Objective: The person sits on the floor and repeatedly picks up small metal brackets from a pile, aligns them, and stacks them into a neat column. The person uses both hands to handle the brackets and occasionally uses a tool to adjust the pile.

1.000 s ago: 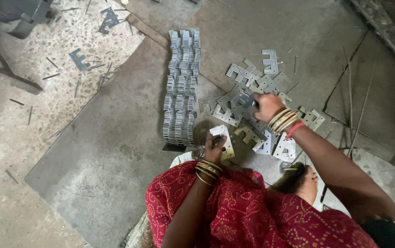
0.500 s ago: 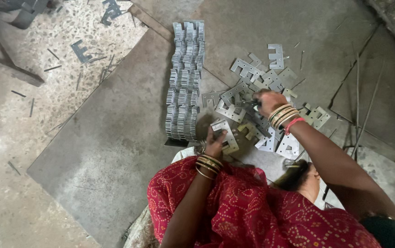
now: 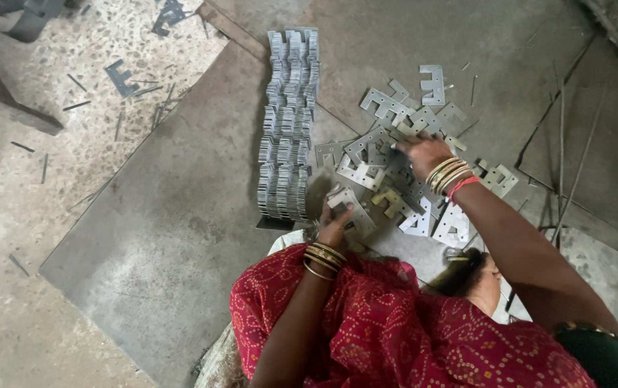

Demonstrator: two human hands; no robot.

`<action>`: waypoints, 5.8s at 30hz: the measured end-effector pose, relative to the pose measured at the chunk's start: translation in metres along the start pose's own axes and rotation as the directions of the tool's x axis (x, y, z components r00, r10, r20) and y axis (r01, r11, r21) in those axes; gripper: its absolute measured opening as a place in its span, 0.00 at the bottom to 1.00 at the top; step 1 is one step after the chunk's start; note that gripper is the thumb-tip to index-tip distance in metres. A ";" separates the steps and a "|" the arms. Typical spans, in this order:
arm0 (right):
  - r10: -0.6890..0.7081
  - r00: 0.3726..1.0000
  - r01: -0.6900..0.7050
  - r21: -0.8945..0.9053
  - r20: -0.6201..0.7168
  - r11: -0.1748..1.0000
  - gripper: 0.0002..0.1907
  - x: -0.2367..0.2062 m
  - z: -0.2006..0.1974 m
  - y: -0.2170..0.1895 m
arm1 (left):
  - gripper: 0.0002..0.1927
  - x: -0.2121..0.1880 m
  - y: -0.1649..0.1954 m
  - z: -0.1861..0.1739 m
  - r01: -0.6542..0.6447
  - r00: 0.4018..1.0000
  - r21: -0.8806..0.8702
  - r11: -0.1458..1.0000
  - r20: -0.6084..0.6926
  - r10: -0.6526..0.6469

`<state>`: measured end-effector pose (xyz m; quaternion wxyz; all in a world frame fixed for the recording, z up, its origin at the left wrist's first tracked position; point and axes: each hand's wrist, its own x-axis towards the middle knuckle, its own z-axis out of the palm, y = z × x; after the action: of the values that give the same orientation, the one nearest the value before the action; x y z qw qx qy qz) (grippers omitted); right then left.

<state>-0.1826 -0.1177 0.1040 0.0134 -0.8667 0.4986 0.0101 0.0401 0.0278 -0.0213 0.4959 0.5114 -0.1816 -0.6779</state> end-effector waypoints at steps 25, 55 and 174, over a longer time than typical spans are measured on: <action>0.844 0.501 -0.848 0.304 0.192 0.434 0.22 -0.160 0.030 0.080 | 0.29 -0.024 0.009 0.033 0.348 0.899 -0.248 0.904 0.361 -0.247; 0.180 0.978 -0.147 0.263 -0.104 0.953 0.31 -0.173 0.022 0.033 | 0.41 -0.024 -0.012 0.062 0.451 0.822 -0.157 0.879 0.456 -0.340; 0.169 0.925 -0.122 -0.155 0.341 0.980 0.34 -0.067 0.001 0.082 | 0.36 -0.030 0.006 0.043 0.376 0.887 -0.191 0.907 0.358 -0.293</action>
<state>-0.2875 -0.1012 0.1036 0.0449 -0.8104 0.5492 0.1988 0.0051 0.0395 0.0162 0.3958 0.3500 -0.0795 -0.8453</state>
